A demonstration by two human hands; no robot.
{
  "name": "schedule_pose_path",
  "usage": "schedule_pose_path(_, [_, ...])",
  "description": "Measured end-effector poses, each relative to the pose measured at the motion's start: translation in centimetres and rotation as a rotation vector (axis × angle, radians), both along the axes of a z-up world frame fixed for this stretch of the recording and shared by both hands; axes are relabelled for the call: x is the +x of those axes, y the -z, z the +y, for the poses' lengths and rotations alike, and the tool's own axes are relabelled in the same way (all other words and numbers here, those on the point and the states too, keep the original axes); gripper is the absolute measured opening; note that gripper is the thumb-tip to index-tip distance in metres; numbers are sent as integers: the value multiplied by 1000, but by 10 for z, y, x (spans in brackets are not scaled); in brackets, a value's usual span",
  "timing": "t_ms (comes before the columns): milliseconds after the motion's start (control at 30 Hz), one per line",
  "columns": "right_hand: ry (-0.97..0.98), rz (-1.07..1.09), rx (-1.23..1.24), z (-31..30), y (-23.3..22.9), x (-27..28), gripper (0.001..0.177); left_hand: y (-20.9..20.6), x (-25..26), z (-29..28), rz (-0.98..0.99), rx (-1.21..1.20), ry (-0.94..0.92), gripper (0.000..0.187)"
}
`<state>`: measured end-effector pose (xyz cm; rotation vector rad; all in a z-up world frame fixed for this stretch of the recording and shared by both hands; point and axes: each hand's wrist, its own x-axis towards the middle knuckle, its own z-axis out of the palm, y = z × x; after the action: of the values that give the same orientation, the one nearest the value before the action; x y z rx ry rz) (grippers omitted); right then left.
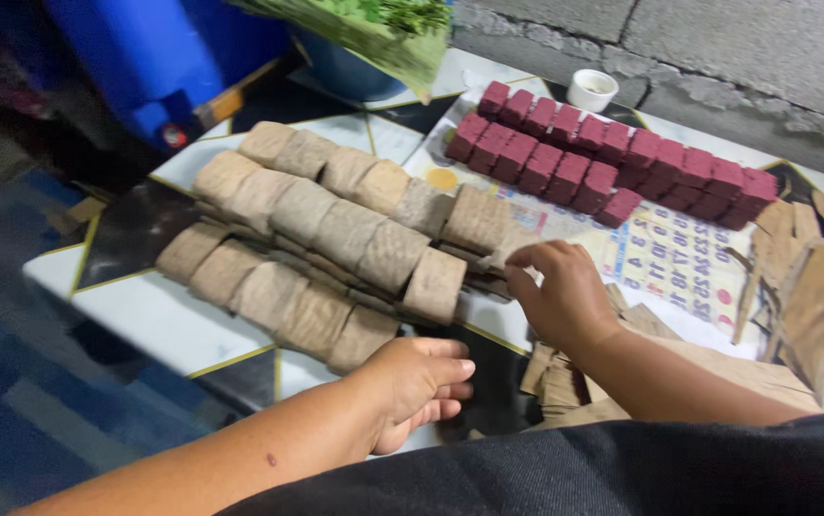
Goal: The person wraps individual purple rectangular food blocks in dried leaves. They pick up a leaf, place a block on it, fold the leaf around the block, and set the wrapped item aside. The process is repeated for multiple blocks.
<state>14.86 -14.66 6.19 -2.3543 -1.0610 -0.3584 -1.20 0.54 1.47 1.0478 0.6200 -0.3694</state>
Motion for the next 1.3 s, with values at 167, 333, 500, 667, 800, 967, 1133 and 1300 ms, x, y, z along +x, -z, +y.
schedule_pose_path(167, [12, 50, -51, -10, 11, 40, 26, -11, 29, -22, -103, -58, 94, 54])
schedule_pose_path(333, [23, 114, -130, -8, 21, 89, 46, -16, 54, -39, -102, -48, 76, 87])
schedule_pose_path(500, [90, 667, -293, 0, 22, 120, 61, -12, 74, -45, -167, -60, -8, 102])
schedule_pose_path(667, [3, 685, -294, 8, 20, 126, 58, -9, 88, -40, -168, -46, -64, 102])
schedule_pose_path(800, [57, 858, -237, 8, 21, 116, 55, -5, 91, -40, -220, -111, -94, 100])
schedule_pose_path(967, [79, 771, -297, -4, 13, 101, 56, -1, 85, -43, -219, -106, -81, 100])
schedule_pose_path(1133, [113, 783, -303, -19, 3, 77, 55, -2, 68, -47, -231, -173, -49, 100])
schedule_pose_path(1300, [101, 758, -244, -27, -9, 59, 52, -9, 51, -48, -286, -301, 28, 100])
